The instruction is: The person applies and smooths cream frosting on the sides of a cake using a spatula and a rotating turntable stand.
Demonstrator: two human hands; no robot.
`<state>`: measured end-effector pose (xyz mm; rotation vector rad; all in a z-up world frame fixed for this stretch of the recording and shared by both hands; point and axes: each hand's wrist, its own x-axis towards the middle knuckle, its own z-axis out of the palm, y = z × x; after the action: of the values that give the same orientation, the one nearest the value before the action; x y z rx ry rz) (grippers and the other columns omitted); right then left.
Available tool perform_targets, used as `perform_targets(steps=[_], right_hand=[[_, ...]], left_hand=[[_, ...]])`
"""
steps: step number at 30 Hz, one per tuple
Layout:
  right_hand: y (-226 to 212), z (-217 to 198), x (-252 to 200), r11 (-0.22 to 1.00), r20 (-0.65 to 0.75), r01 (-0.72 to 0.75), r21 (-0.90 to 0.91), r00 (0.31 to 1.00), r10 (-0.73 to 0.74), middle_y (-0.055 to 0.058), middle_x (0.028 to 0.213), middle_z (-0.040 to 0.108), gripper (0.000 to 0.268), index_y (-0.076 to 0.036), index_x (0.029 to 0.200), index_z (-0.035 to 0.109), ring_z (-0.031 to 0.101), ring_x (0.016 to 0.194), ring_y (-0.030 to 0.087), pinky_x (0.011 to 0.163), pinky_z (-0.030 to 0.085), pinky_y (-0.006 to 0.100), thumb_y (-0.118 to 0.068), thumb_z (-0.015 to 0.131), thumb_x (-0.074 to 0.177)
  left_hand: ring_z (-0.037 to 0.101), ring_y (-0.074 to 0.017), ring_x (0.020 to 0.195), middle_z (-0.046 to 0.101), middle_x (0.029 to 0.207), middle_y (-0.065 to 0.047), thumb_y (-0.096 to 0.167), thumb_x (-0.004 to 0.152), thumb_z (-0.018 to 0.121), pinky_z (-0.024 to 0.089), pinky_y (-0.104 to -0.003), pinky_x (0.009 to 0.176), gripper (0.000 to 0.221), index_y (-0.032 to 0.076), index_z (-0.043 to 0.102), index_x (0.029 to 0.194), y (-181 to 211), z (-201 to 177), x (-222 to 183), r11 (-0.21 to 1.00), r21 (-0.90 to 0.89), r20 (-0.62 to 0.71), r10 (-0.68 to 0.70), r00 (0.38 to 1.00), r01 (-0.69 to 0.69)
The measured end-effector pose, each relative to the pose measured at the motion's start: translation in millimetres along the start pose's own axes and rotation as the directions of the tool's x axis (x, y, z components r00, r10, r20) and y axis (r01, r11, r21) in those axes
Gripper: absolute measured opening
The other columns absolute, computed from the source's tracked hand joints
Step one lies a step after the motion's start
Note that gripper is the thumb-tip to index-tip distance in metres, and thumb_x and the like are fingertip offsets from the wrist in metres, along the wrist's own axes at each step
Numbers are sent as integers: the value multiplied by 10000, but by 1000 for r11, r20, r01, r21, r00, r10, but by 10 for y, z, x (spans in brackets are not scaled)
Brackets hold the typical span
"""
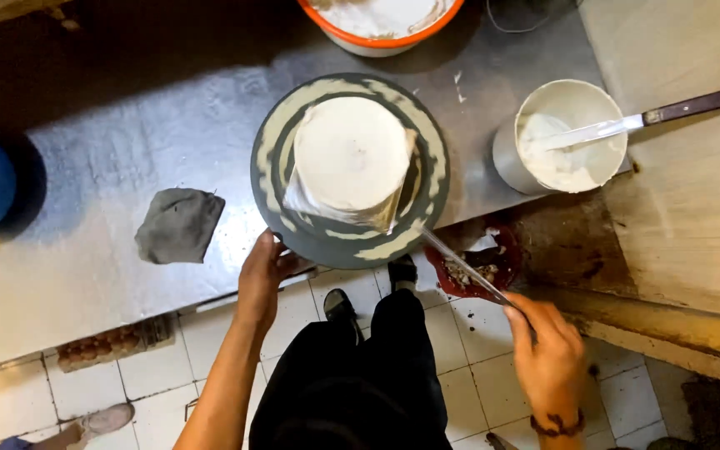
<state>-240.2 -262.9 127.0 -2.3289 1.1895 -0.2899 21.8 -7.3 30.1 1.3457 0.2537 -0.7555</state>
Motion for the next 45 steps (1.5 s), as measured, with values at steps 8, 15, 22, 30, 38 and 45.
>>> perform_targets(steps=[8, 15, 22, 30, 38, 45], right_hand=[[-341, 154, 403, 860, 45, 497, -120, 868, -495, 31, 934, 702, 173, -164, 1096, 760, 644, 843, 265, 791, 460, 393, -172, 713, 930], [-471, 273, 595, 765, 84, 610, -204, 790, -607, 15, 893, 678, 167, -191, 1097, 765, 637, 811, 269, 789, 470, 412, -186, 711, 939], [-421, 267, 640, 775, 98, 589, -228, 806, -583, 31, 926, 686, 178, -193, 1119, 761, 637, 784, 280, 711, 482, 423, -202, 711, 948], [-371, 227, 680, 780, 100, 574, -251, 816, -569, 33, 910, 679, 149, -214, 1098, 766, 634, 783, 287, 680, 484, 423, -213, 712, 960], [-421, 149, 688, 790, 106, 566, -238, 823, -558, 32, 908, 679, 149, -194, 1088, 768, 633, 773, 281, 688, 481, 418, -212, 715, 950], [-385, 182, 732, 785, 103, 567, -249, 821, -561, 37, 918, 680, 157, -188, 1093, 762, 645, 782, 288, 702, 495, 414, -207, 723, 943]], left_hand=[[686, -233, 1081, 678, 1248, -158, 489, 1012, 448, 509, -394, 1025, 694, 39, 418, 1540, -298, -135, -146, 999, 11, 62, -32, 998, 32], [686, -227, 1143, 706, 1279, -143, 491, 1011, 447, 501, -378, 1024, 695, 21, 448, 1522, -311, -309, -259, 1000, 26, 106, -13, 994, 10], [681, -243, 1151, 698, 1285, -154, 465, 1004, 493, 504, -378, 1010, 692, 15, 465, 1529, -351, -265, -255, 998, -20, 113, -50, 992, 52], [681, -252, 1159, 707, 1312, -143, 436, 993, 591, 492, -411, 1070, 716, -59, 535, 1506, -133, -222, -88, 998, 66, 145, -33, 989, 23], [645, -223, 1125, 651, 1322, -102, 416, 950, 536, 496, -419, 983, 739, 110, 326, 1589, 70, -183, -53, 997, 0, 25, -78, 997, 78], [644, -230, 1126, 631, 1322, -166, 379, 1021, 560, 521, -398, 1021, 703, 52, 382, 1617, -120, -311, 36, 996, -77, 32, 53, 998, -50]])
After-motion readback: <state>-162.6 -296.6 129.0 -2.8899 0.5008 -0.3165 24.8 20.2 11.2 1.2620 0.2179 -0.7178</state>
